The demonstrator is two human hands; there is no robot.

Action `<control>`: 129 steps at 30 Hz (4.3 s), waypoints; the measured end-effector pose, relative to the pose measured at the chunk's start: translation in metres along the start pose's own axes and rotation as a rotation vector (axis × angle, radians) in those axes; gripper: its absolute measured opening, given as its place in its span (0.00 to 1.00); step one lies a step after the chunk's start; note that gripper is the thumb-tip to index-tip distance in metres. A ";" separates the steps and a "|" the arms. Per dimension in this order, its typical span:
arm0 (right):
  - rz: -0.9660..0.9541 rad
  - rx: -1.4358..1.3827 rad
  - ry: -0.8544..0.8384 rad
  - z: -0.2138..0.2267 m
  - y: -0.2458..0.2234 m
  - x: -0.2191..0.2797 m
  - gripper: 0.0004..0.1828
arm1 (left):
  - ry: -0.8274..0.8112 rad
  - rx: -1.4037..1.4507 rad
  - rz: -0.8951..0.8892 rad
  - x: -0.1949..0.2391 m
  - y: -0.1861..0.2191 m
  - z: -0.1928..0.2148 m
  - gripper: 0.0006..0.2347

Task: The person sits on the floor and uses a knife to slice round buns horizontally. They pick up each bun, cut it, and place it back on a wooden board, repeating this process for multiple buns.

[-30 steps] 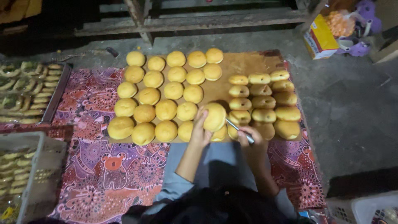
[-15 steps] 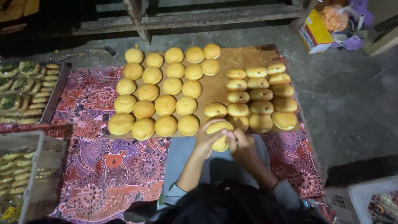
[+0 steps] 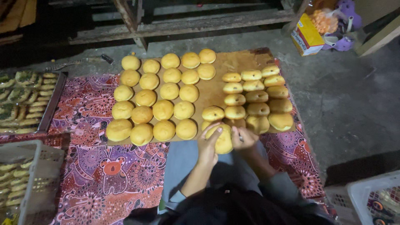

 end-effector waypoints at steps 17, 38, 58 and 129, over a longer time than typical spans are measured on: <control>-0.067 -0.146 -0.037 -0.031 0.020 0.023 0.12 | 0.194 0.085 0.078 -0.012 -0.034 0.022 0.19; -0.546 -0.087 0.240 0.096 0.101 0.002 0.13 | -0.722 -1.092 0.210 -0.247 0.037 0.034 0.28; -0.783 -0.063 0.110 0.077 0.161 0.079 0.12 | 0.174 -1.759 -0.349 -0.336 0.083 -0.029 0.27; -0.116 -0.390 -0.329 -0.061 0.048 0.007 0.12 | 0.077 0.165 0.133 -0.039 -0.034 0.045 0.14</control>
Point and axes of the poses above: each hand's wrist, its own x-axis away from the middle knuckle, its own z-axis out of the back of the hand, y = z × x, the point moved 4 cm from there along -x, towards the middle knuckle, and after that the axes turned 10 degrees about z, right-handed, at the moved point
